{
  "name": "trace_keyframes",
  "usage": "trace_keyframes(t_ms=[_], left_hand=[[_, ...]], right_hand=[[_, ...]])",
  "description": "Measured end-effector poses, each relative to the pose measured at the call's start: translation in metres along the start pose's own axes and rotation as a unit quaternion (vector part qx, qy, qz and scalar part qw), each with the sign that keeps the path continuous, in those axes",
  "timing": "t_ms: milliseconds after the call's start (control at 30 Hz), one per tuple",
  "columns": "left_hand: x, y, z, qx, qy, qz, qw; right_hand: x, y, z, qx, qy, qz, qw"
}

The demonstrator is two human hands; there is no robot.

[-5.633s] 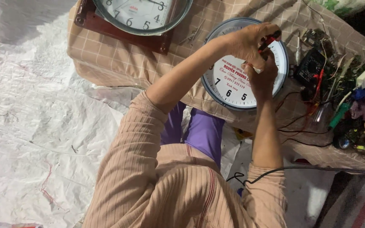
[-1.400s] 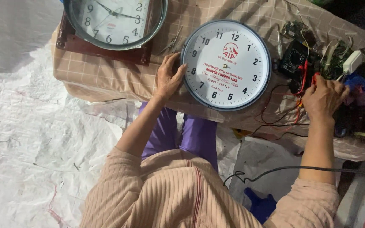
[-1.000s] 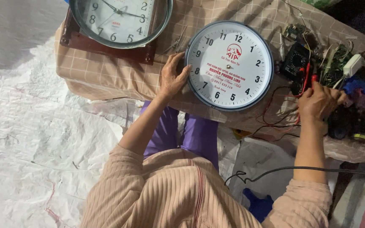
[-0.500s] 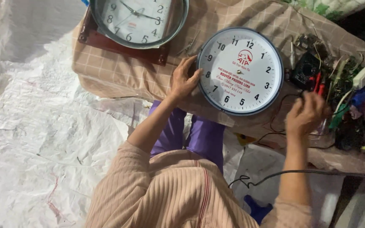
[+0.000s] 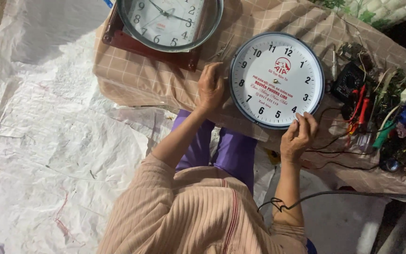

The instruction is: The person is reassembling a round wall clock by carefully attaching the hour, minute, and second hands to the central spindle.

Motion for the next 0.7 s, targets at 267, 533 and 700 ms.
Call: trace_keyframes(t_ms=[267, 533, 700], left_hand=[[-0.002, 0.005, -0.002, 0.013, -0.052, 0.005, 0.999], [0.003, 0.018, -0.003, 0.017, -0.078, -0.013, 0.997], [0.004, 0.014, 0.000, 0.056, -0.096, 0.010, 0.994]], right_hand=[[-0.004, 0.012, -0.008, -0.027, 0.039, -0.010, 0.999], [-0.009, 0.009, 0.000, -0.017, 0.056, 0.031, 0.998], [-0.009, 0.007, 0.000, -0.017, 0.057, 0.018, 0.998]])
Point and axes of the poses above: each hand's wrist, its own z-axis towards the middle knuckle, its own x-axis out of the back of the hand, y = z × x, the point moved 4 cm from there along z, towards the middle knuckle, and after that the axes turned 9 degrees about x, right-handed, at the moved point
